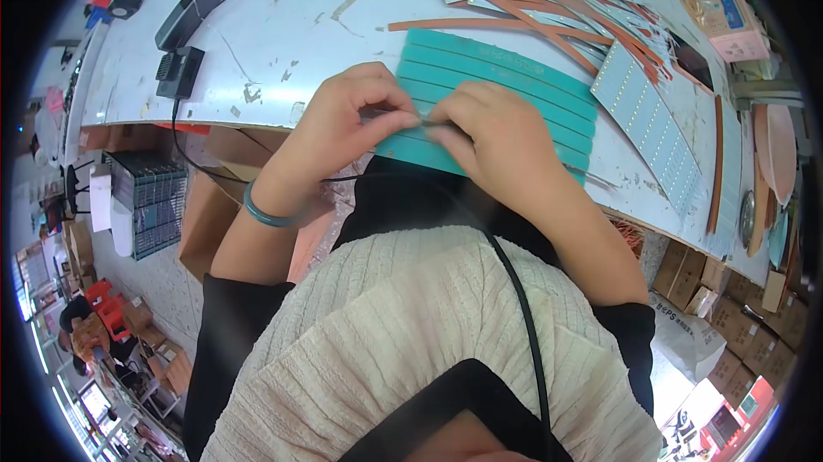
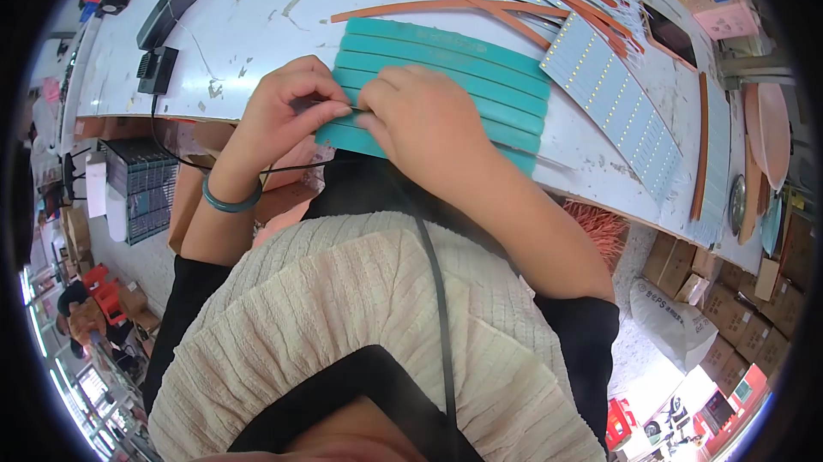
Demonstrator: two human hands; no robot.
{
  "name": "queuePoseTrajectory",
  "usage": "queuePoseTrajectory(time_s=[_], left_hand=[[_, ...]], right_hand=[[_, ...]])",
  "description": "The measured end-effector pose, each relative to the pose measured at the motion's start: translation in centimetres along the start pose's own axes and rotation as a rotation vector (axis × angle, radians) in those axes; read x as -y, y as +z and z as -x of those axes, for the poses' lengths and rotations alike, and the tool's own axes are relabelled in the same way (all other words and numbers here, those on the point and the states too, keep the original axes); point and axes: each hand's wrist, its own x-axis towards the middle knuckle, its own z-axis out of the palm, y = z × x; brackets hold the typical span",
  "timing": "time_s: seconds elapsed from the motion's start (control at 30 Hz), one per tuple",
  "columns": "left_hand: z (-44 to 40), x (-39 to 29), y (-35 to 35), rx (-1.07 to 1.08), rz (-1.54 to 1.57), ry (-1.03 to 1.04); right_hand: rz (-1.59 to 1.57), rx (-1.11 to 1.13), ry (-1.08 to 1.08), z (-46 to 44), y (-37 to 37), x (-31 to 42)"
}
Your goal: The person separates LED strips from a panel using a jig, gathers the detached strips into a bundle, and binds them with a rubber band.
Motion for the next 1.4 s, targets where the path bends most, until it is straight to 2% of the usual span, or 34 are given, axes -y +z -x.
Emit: queuePoseTrajectory(time_s=[0.13, 0.27, 0.43, 0.53, 0.63, 0.73, 0.83, 0.93, 1.03, 1.17, 1.4], left_hand=[[0.8, 0.2, -0.9, -0.104, -0.017, -0.027], [0.8, 0.8, -1.2, -0.077, -0.006, -0.030], [0.1, 0.7, -1.4, -0.021, -0.033, -0.045], [-0.3, 1.2, -1.7, 0.036, -0.118, -0.022], [-0.7, 1.3, -1.1, -0.025, -0.258, 0.048], [-0.7, 0.9, -1.9, 0.072, -0.113, -0.129], [-0.2, 0.4, -2.1, 0.053, 0.059, -0.159], [0.1, 0.6, -1.7, -0.039, -0.181, 0.056], [-1.1, -2.1, 0.3, -0.101, -0.369, 0.284], [-2.8, -2.9, 4.7, -0.015, -0.258, 0.304], [-4.6, -2.4, 5.7, 0.105, -0.257, 0.181]], right_hand=[[0.013, -0.015, 0.047, -0.9, 0.8, 0.0], [0.062, 0.021, 0.108, -1.2, 1.2, 0.2], [-0.042, 0.134, 0.224, -2.3, 0.6, 0.1], [-0.043, 0.168, 0.267, -2.7, 0.6, -0.1], [-0.026, 0.185, 0.293, -2.9, 0.9, -0.1], [-0.066, 0.173, 0.277, -2.3, 0.3, -0.2], [-0.114, 0.110, 0.226, -0.2, -2.1, -1.0], [-0.091, 0.084, 0.305, 3.4, -5.4, -2.4], [-0.080, 0.037, 0.393, 5.3, -5.5, -2.2], [0.021, -0.002, 0.327, 5.3, -5.0, -1.9], [-0.038, 0.061, 0.333, 4.9, -5.2, -3.0]])
